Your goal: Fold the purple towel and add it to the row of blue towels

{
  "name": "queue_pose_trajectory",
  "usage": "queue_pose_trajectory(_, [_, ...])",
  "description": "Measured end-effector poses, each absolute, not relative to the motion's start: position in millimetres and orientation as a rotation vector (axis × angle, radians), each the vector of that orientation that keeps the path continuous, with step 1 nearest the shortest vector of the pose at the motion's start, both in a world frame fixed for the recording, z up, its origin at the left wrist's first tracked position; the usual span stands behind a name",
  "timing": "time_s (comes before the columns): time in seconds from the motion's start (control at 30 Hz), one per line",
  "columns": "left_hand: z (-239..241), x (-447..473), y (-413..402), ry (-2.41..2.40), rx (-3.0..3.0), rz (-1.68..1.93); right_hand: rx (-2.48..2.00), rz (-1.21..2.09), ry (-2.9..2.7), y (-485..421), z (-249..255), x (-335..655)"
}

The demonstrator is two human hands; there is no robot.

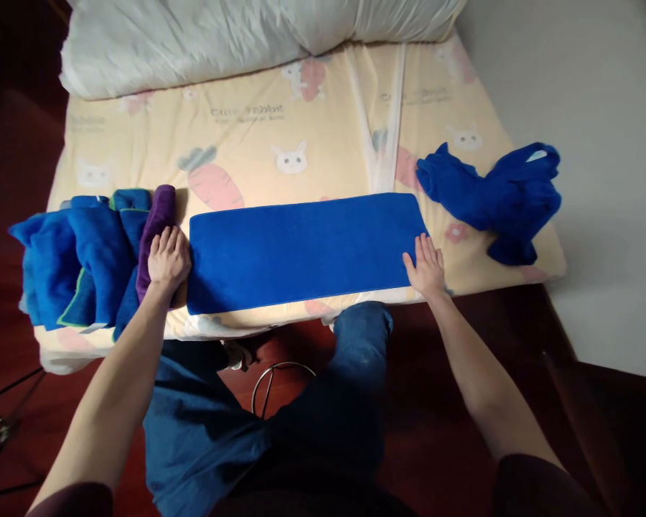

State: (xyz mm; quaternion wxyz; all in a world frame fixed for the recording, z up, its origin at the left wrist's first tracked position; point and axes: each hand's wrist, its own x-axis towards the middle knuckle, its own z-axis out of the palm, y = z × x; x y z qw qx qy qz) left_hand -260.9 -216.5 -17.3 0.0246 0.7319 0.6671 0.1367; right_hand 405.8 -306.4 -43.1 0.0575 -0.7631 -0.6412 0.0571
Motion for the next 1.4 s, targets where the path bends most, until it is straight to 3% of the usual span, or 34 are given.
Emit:
queue_pose_trajectory(0.2, [4, -219, -206, 2.065, 2.161, 0.532, -2.338, 0.178, -1.875, -281, -20, 398])
queue_pose_trajectory(0.3, [7, -165, -203, 1.837, 2.283, 0.482, -2.230, 0.152, -1.908, -246, -8, 359])
queue_pose_trajectory(0.5, [-30, -69, -181, 1.508, 2.336, 0.386, -1.802, 0.407, -2.276, -177, -30, 246])
queue_pose_trajectory(0.6, [-46, -95, -174, 1.674, 2.204, 0.482, -1.802, 0.460, -2.306, -163, -48, 254])
queue_pose_trajectory(0.83, [-37, -219, -177, 2.042, 1.986, 0.494, -2.343, 0.304, -2.006, -172, -40, 402])
queue_pose_trajectory(1.1, [-28, -159, -323, 1.944, 2.095, 0.462, -2.212, 0.205, -2.130, -284, -39, 396])
queue_pose_trajectory(1.4, [-31, -175, -464, 1.993, 2.096, 0.461, -2.394, 0.361, -1.621, -358, -36, 429])
